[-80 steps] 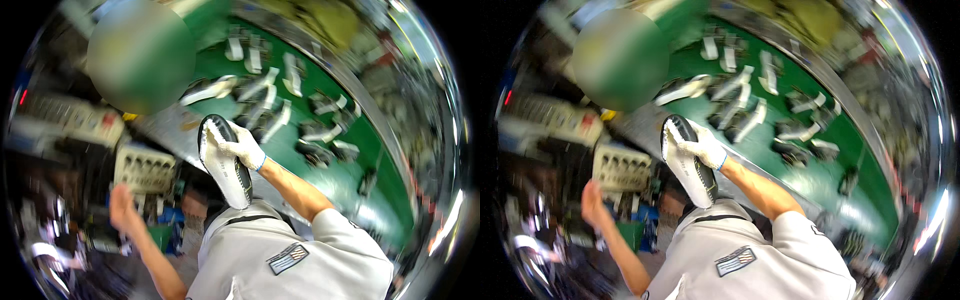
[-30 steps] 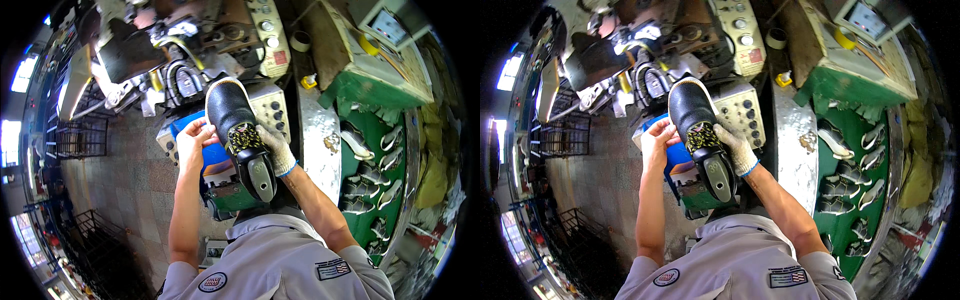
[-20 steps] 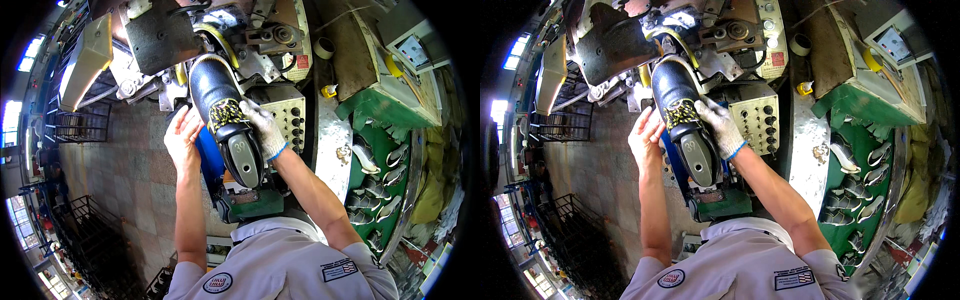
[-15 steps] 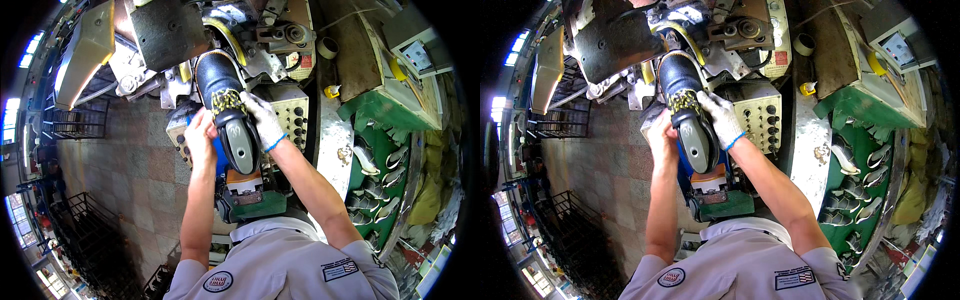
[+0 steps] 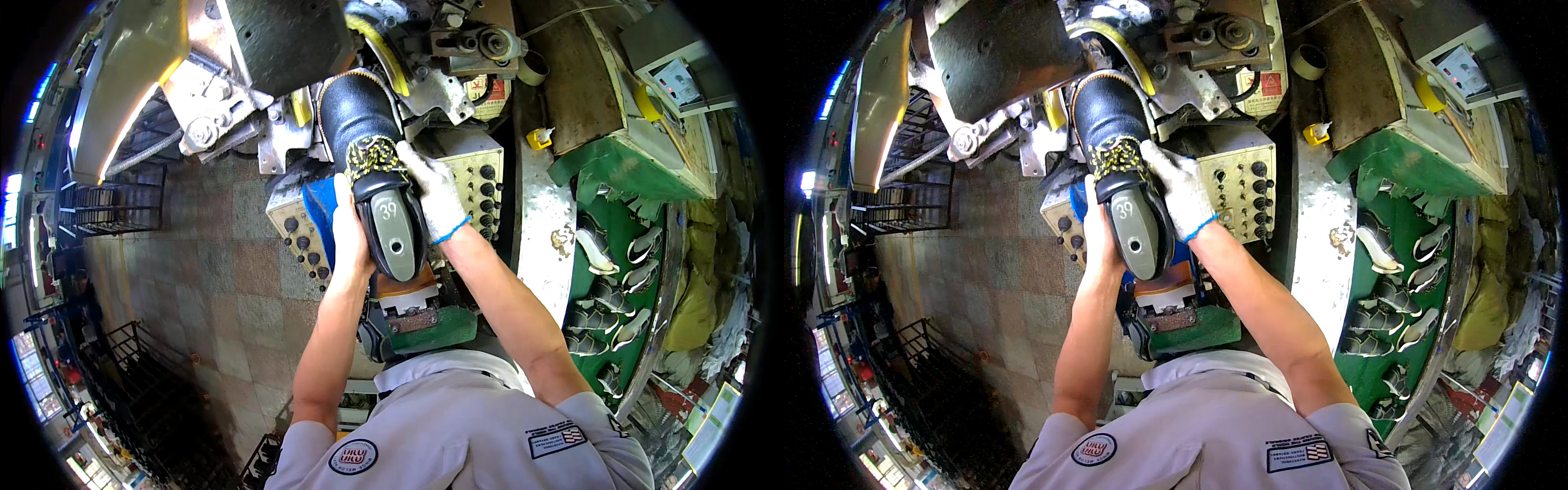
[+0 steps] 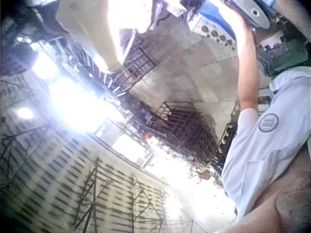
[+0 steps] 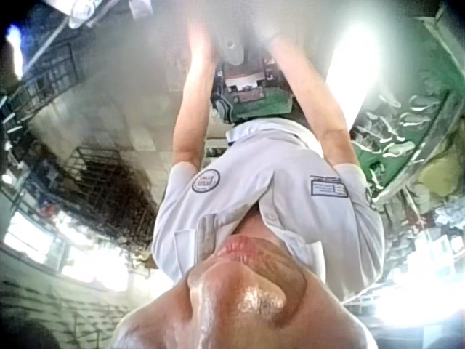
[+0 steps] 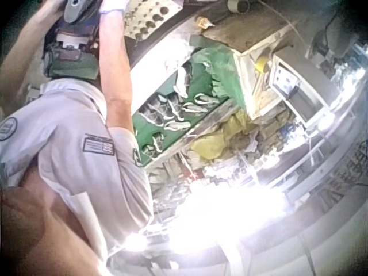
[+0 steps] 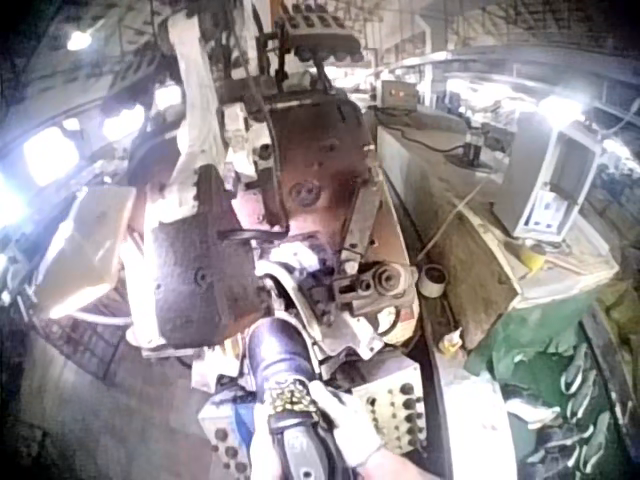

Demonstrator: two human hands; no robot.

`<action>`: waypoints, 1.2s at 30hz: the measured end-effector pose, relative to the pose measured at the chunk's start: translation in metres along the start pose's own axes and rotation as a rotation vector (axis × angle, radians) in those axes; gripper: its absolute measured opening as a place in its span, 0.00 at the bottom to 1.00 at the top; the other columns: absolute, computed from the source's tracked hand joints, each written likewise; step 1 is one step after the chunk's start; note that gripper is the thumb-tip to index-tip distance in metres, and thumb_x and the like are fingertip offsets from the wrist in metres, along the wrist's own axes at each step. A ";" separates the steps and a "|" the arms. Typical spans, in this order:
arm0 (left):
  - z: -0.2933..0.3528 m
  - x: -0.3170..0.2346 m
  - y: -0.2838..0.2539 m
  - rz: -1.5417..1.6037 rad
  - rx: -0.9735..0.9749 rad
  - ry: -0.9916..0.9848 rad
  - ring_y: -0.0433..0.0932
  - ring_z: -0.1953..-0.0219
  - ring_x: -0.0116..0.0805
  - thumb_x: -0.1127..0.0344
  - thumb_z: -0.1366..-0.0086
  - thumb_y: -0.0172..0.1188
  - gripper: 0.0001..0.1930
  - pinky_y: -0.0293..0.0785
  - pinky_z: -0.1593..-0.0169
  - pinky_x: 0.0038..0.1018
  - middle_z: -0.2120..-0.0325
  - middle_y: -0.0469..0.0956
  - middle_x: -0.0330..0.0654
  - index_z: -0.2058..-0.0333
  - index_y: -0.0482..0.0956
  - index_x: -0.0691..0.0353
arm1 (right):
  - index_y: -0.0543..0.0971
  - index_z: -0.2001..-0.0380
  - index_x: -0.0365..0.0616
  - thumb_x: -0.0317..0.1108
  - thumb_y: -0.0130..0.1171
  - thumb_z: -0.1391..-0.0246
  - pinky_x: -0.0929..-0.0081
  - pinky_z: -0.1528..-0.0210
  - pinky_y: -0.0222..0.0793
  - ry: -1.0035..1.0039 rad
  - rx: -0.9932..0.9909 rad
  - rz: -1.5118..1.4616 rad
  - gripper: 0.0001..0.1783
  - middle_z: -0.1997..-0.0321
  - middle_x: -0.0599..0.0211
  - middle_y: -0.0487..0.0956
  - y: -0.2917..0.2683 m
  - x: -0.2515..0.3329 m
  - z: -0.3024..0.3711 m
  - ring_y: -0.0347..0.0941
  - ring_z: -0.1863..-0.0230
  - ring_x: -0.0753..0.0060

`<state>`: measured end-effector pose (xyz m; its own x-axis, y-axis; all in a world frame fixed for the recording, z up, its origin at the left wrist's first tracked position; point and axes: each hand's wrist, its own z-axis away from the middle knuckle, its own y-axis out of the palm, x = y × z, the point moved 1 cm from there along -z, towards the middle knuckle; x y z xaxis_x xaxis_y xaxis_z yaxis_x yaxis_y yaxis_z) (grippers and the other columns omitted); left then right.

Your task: The person places a shoe into a lasting machine to shape the toe, removes it, and then places it onto a moving green conveyor belt alongside other shoes.

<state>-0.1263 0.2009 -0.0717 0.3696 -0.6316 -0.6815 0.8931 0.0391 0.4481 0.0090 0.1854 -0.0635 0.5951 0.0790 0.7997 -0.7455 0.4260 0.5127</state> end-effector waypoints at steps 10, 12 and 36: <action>-0.006 -0.004 -0.001 -0.060 0.007 0.000 0.81 0.66 0.30 0.34 0.25 0.41 0.34 0.79 0.59 0.29 0.62 0.84 0.40 0.54 0.81 0.62 | 0.84 0.57 0.38 0.46 0.65 0.37 0.77 0.57 0.75 0.103 -0.056 -0.124 0.20 0.61 0.70 0.84 -0.002 -0.010 -0.005 0.77 0.62 0.81; -0.021 0.010 -0.014 -0.095 0.027 0.106 0.81 0.64 0.29 0.37 0.23 0.39 0.33 0.78 0.56 0.28 0.62 0.83 0.39 0.54 0.81 0.63 | 0.85 0.62 0.39 0.49 0.61 0.35 0.79 0.59 0.72 -0.124 -0.066 0.118 0.21 0.64 0.72 0.83 -0.008 -0.025 -0.007 0.74 0.65 0.83; -0.043 0.184 -0.194 -1.109 -0.047 -0.004 0.78 0.45 0.61 0.38 0.47 0.65 0.40 0.74 0.45 0.46 0.51 0.80 0.64 0.45 0.77 0.65 | 0.66 0.37 0.25 0.41 0.60 0.35 0.65 0.55 0.82 -0.077 -0.196 0.107 0.34 0.46 0.43 0.80 -0.163 0.004 0.108 0.82 0.50 0.52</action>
<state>-0.2207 0.1109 -0.3092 -0.6415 -0.3367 -0.6893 0.7369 -0.5203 -0.4316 0.1001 0.0188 -0.1101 0.4852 0.0672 0.8718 -0.7261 0.5865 0.3588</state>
